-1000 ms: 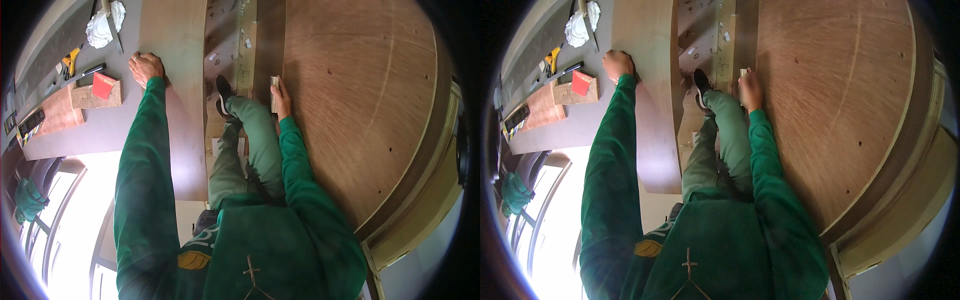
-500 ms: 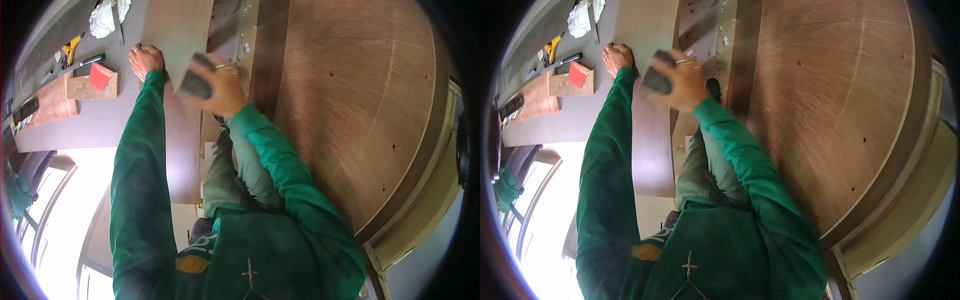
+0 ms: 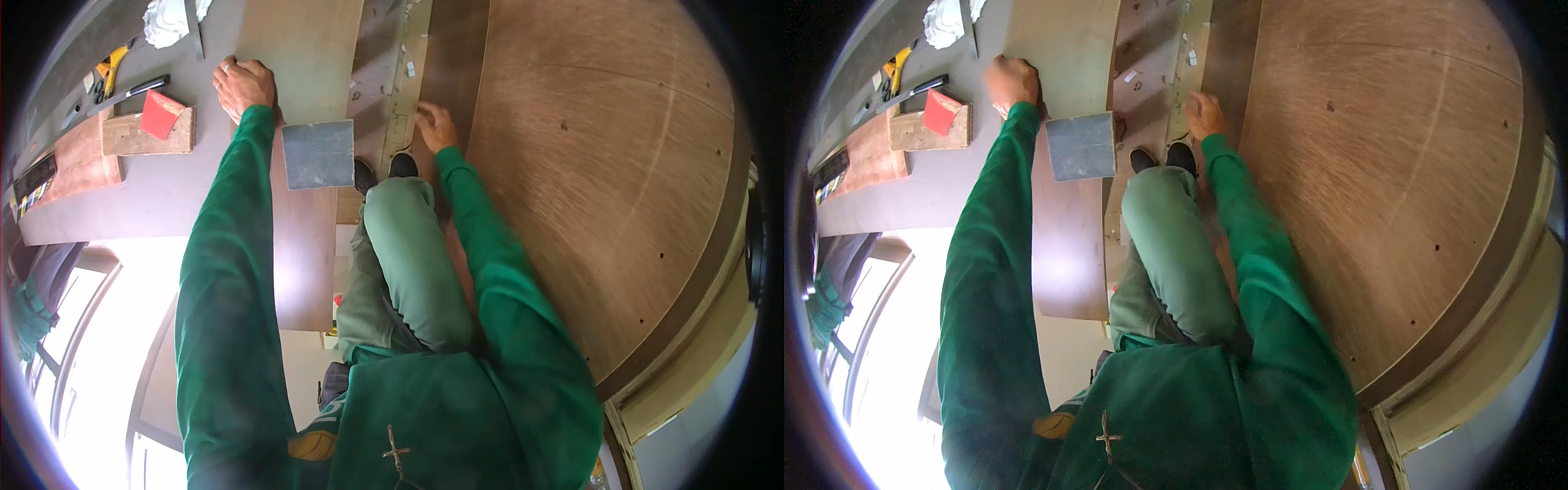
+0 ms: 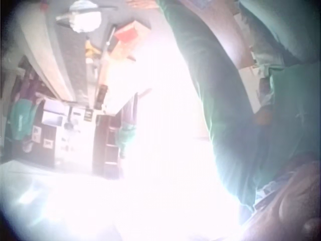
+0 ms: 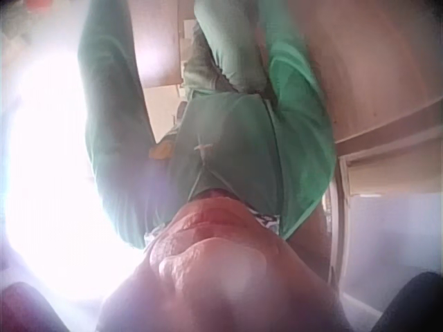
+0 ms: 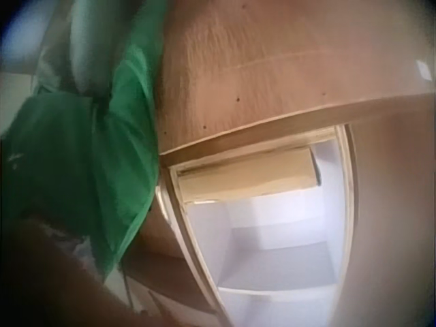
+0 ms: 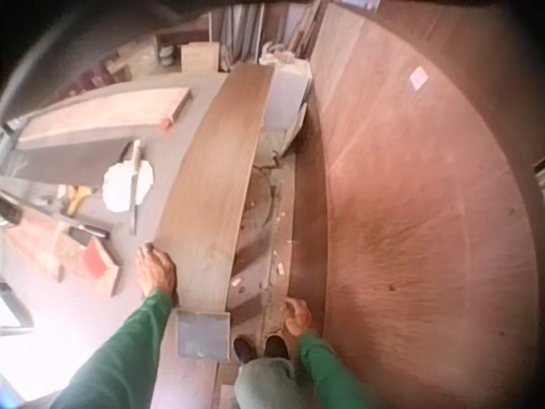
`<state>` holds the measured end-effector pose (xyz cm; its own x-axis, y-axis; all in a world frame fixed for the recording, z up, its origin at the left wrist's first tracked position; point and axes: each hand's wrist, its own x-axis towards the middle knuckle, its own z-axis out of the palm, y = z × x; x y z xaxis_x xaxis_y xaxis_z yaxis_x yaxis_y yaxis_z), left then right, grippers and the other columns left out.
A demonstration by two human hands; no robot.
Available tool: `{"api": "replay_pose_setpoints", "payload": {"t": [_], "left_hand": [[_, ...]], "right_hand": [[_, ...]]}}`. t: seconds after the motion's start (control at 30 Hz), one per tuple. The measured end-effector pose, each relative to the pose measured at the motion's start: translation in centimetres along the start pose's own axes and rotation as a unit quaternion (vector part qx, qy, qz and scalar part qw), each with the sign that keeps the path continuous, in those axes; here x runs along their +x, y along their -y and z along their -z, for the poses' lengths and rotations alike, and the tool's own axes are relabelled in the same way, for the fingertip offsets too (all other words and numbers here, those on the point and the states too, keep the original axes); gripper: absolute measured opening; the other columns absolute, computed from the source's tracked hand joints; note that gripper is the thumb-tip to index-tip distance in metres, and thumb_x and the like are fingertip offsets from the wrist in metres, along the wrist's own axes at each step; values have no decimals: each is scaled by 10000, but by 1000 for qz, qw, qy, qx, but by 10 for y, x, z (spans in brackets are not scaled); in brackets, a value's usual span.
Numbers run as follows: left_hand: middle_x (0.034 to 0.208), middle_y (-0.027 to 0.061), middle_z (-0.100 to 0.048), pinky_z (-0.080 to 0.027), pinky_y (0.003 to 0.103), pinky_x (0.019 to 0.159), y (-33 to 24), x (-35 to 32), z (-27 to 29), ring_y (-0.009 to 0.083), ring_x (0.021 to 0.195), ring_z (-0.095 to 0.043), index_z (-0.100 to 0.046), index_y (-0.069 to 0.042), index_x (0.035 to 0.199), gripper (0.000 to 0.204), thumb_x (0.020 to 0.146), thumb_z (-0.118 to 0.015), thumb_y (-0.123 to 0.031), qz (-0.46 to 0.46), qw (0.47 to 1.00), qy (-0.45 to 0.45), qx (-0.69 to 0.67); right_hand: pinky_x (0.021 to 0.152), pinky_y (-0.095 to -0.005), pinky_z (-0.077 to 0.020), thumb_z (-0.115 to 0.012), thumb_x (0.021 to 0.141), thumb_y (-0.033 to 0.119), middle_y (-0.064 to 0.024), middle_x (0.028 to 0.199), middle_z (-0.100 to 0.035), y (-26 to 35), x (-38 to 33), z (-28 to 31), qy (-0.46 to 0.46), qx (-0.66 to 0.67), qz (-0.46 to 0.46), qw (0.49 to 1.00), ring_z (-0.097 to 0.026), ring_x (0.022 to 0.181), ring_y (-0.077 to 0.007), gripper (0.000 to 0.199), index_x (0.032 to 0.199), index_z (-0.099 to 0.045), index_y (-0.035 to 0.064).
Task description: The person sands the edge and surface of a wooden plank using a small sanding block, periodically checking the surface by hand.
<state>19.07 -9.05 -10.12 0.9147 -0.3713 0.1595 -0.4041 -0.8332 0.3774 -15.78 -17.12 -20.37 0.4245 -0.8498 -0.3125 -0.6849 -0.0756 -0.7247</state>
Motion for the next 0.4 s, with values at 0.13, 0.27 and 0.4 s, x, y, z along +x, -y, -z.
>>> {"api": "replay_pose_setpoints", "payload": {"t": [0.13,0.27,0.4], "left_hand": [[1152,182,-562,-424,433,930,-1,0,-15,345,1105,-514,-586,-13,1111,377,863,-426,-247,-1,1000,14,-24],[1165,174,-557,-412,424,957,1,-1,-9,326,1131,-503,-579,-29,1126,371,867,-429,-249,10,1000,27,-9],[1257,189,-519,-383,436,1018,16,7,-16,343,1171,-500,-584,-109,1172,403,862,-472,-341,40,999,25,20]], "right_hand": [[963,-434,-425,-615,834,373,-211,1166,-590,-150,-25,-41,240,-133,-61,960,-546,1094,-357,467,1196,-604,79],[994,-418,-414,-620,845,385,-180,1227,-579,-193,-27,-82,451,-45,-143,880,-539,1135,-326,480,1236,-595,109],[1002,-299,-393,-655,858,314,-99,1161,-638,-196,-21,-102,584,-108,-104,798,-561,1124,-188,497,1311,-534,147]]}}
